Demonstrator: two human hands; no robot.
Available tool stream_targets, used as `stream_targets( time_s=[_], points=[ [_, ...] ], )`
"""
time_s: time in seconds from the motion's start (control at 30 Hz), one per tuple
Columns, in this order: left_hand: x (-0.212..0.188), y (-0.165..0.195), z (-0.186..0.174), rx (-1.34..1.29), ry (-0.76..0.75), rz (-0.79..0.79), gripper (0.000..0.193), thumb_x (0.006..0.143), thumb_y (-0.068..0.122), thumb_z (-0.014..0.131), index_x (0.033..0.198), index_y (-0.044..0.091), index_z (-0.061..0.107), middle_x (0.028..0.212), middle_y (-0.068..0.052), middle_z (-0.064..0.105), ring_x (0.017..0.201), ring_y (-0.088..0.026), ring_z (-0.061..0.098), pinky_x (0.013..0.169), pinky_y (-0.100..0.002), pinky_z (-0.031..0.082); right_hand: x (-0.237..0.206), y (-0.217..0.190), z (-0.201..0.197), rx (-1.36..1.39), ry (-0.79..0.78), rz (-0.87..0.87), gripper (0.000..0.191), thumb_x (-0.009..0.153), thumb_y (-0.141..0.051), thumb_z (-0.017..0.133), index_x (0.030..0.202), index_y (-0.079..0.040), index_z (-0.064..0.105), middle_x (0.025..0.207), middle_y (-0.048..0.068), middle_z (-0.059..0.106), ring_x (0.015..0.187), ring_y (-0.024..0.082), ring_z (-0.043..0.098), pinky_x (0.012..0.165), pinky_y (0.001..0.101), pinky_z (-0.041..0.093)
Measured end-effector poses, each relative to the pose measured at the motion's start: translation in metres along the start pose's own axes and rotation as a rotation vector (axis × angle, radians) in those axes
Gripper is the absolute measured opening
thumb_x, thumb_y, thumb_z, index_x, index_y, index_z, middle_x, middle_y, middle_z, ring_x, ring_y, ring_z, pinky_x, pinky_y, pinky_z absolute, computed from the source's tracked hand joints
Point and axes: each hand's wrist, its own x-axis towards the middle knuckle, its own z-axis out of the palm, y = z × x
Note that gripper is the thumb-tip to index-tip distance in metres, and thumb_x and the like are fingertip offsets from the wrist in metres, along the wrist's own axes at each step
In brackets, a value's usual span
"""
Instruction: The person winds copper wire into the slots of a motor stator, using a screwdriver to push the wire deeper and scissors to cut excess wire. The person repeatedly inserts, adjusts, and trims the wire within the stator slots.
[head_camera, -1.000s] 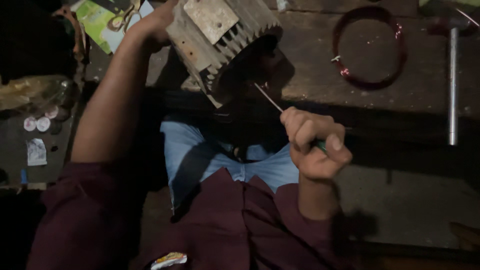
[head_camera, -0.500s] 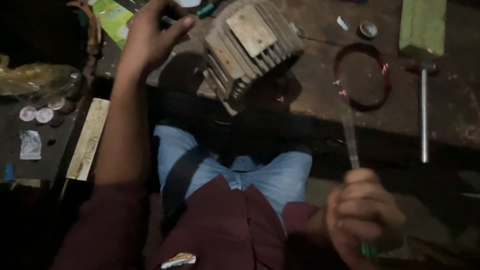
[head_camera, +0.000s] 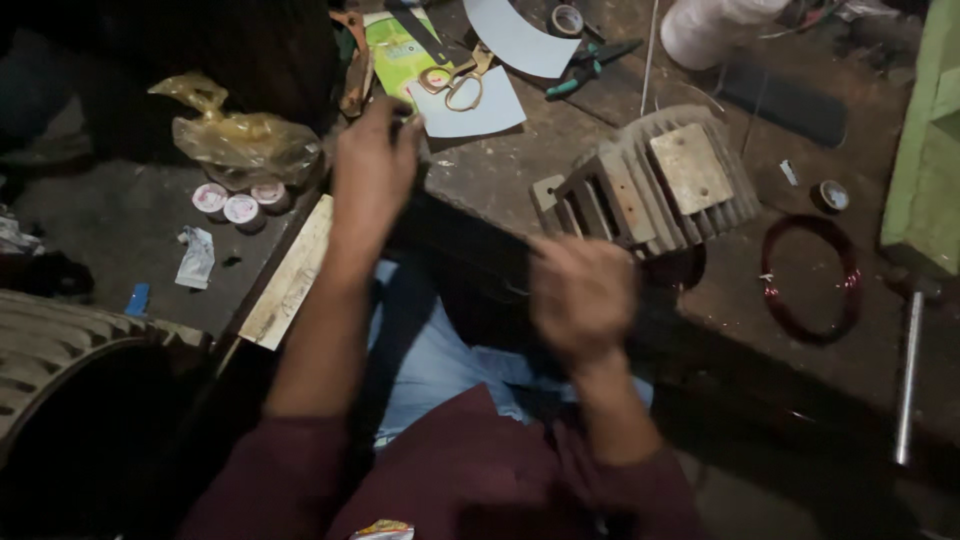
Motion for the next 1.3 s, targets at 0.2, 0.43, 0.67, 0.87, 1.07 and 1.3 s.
stream_targets(
  time_s=[0.2,0.43,0.67,0.87,1.07,1.3],
  points=[
    [0.021,-0.034,0.032,-0.104,-0.028,-0.192,0.033,0.085,0.014,0.081,0.106,0.002,0.059,0.085,-0.019,0.074,0.079,-0.035,0.075,0.071,-0.043,0.057,0.067,-0.003,0.142,0.213,-0.174,0.193,0.037,0.108,-0.017,0.057,0.143,-0.008,0.056,0.149,0.018,0.053,0.124,0.043,0.059,0.103,0.0477,0.052],
    [0.013,-0.036,0.027,-0.209,-0.089,-0.319,0.037,0.087,0.013,0.078,0.113,0.004,0.054,0.091,-0.012,0.078,0.081,-0.023,0.079,0.072,-0.037,0.06,0.082,0.008,0.172,0.08,-0.446,0.295,0.04,0.102,-0.026,0.061,0.138,-0.01,0.06,0.124,0.023,0.06,0.097,0.042,0.065,0.08,0.0528,0.054],
    [-0.003,-0.02,0.01,-0.231,-0.102,-0.277,0.035,0.086,0.01,0.079,0.115,0.003,0.06,0.094,-0.014,0.076,0.082,-0.021,0.076,0.073,-0.034,0.06,0.031,-0.008,0.118,0.446,-0.127,0.535,0.036,0.114,-0.031,0.059,0.136,-0.002,0.059,0.113,0.017,0.07,0.099,0.031,0.07,0.081,0.0464,0.056],
    [-0.008,-0.016,-0.01,-0.349,-0.067,-0.237,0.024,0.093,0.013,0.08,0.115,0.005,0.079,0.096,-0.01,0.08,0.086,-0.014,0.074,0.08,-0.028,0.058,-0.047,-0.024,0.064,1.78,-0.585,1.432,0.024,0.104,-0.035,0.06,0.101,-0.011,0.062,0.077,0.002,0.064,0.053,0.007,0.05,0.044,0.0232,0.037],
    [-0.005,-0.005,-0.018,-0.646,0.017,-0.35,0.033,0.091,0.015,0.077,0.122,0.003,0.075,0.093,-0.007,0.077,0.082,-0.007,0.066,0.077,-0.024,0.055,-0.08,-0.039,0.043,1.338,-0.856,0.906,0.058,0.097,-0.067,0.049,0.102,-0.011,0.06,0.076,0.0,0.064,0.06,0.007,0.049,0.053,0.0234,0.038],
    [-0.019,0.026,-0.015,-0.581,0.008,-0.334,0.03,0.092,0.016,0.078,0.12,0.003,0.076,0.1,-0.008,0.081,0.09,-0.007,0.073,0.085,-0.024,0.058,-0.047,-0.039,0.06,1.188,-0.746,0.752,0.063,0.098,-0.07,0.048,0.103,-0.008,0.057,0.081,-0.001,0.053,0.068,0.007,0.046,0.059,0.0239,0.037]
  ],
)
